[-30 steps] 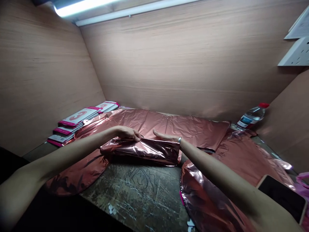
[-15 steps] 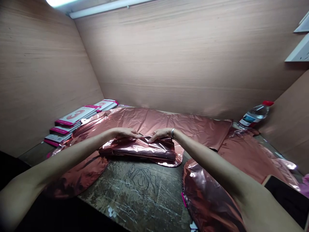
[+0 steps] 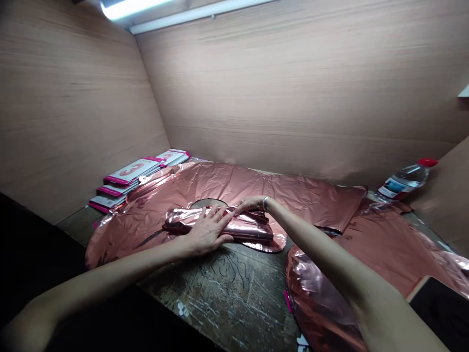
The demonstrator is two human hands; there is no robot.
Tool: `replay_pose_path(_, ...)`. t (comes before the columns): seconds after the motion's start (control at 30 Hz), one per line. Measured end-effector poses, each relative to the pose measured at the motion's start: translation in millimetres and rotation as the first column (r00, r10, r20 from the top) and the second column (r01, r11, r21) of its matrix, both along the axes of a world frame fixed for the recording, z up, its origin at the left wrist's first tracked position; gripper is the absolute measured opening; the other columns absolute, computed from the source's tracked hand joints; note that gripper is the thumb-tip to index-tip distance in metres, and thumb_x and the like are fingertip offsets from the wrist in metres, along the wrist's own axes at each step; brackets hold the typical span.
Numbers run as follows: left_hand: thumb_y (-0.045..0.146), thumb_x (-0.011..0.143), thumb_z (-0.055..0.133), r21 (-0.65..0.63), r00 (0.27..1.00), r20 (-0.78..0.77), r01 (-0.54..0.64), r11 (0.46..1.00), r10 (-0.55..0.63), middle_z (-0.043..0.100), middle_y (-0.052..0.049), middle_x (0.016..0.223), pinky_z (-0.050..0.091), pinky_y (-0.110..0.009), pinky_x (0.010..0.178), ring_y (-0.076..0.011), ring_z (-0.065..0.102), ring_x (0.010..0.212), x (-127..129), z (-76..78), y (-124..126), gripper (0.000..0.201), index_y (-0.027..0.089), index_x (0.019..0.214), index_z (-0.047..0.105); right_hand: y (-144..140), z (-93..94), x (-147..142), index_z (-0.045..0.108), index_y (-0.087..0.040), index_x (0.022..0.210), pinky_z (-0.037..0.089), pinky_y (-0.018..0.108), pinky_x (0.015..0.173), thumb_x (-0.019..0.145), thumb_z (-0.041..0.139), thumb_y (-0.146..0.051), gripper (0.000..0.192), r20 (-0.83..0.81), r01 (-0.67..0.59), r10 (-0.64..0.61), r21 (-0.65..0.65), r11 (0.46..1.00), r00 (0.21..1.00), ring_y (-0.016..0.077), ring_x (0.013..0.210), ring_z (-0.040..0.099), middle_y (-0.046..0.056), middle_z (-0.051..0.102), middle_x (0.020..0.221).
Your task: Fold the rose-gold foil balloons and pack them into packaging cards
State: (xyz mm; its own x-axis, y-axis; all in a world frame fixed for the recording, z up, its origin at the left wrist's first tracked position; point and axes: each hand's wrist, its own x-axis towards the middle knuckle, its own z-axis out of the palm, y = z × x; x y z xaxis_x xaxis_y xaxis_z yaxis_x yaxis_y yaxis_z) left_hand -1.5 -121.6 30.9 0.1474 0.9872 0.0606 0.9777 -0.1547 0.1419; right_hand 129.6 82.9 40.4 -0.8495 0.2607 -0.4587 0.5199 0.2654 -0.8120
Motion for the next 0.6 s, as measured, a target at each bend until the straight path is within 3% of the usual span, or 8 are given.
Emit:
replay_pose_path(0.13,0.071,0.090,0.035,-0.079,0.996,0.008,-0.083,0.993,0.084,0.019,-0.013,0.162,0.011,-0.072,0.110,-0.0447,0.013,0.146,7,-14.9,-8,0.080,0.032,0.157,0.012,-5,-3.5,-3,0.070,-0.014,0.077,0.050,0.025,0.064,0.067,0.079,-0.044,0.033,0.027,-0.045,0.046,-0.044,0.998,0.999,0.0177,0.067,0.060,0.004,0.068,0.067)
replay_pose_path(0.23,0.074,0.088,0.036,-0.108,0.995,0.021,-0.098,0.989,0.101,0.014,-0.013,0.163,0.006,-0.073,0.110,-0.0450,0.008,0.147,6,-19.3,-10,0.083,0.031,0.156,0.016,-8,-5.2,0,0.070,-0.014,0.076,0.049,0.025,0.062,0.068,0.078,-0.046,0.034,0.024,-0.056,0.058,-0.076,0.996,0.998,0.0169,0.065,0.060,0.006,0.068,0.070)
replay_pose_path(0.37,0.077,0.085,0.036,-0.092,0.992,0.034,-0.114,0.989,0.118,0.016,-0.013,0.163,0.002,-0.074,0.110,-0.0450,0.006,0.148,6,-24.3,-11,0.086,0.030,0.155,0.021,-11,-5.5,3,0.071,-0.014,0.094,0.050,0.025,0.067,0.071,0.077,-0.045,0.039,-0.019,-0.061,0.059,-0.132,0.989,0.998,0.0165,0.073,0.062,0.006,0.072,0.089)
replay_pose_path(0.43,0.078,0.085,0.037,-0.097,0.991,0.040,-0.125,0.987,0.130,0.018,-0.013,0.162,0.001,-0.075,0.109,-0.0454,0.005,0.148,7,-25.6,-12,0.086,0.030,0.155,0.021,-13,-5.8,3,0.070,-0.014,0.096,0.050,0.024,0.068,0.072,0.076,-0.044,0.038,-0.041,-0.060,0.054,-0.152,0.987,0.998,0.0158,0.073,0.062,0.005,0.071,0.088)
replay_pose_path(0.6,0.073,0.089,0.034,-0.122,0.985,0.093,-0.132,0.984,0.144,0.021,-0.016,0.161,0.006,-0.073,0.110,-0.0445,0.011,0.147,7,-15.8,-12,0.081,0.025,0.154,0.026,-15,-8.0,2,0.070,-0.014,0.100,0.048,0.023,0.068,0.073,0.076,-0.042,0.040,-0.090,-0.047,0.031,-0.179,0.983,0.995,0.0153,0.075,0.062,0.003,0.070,0.085)
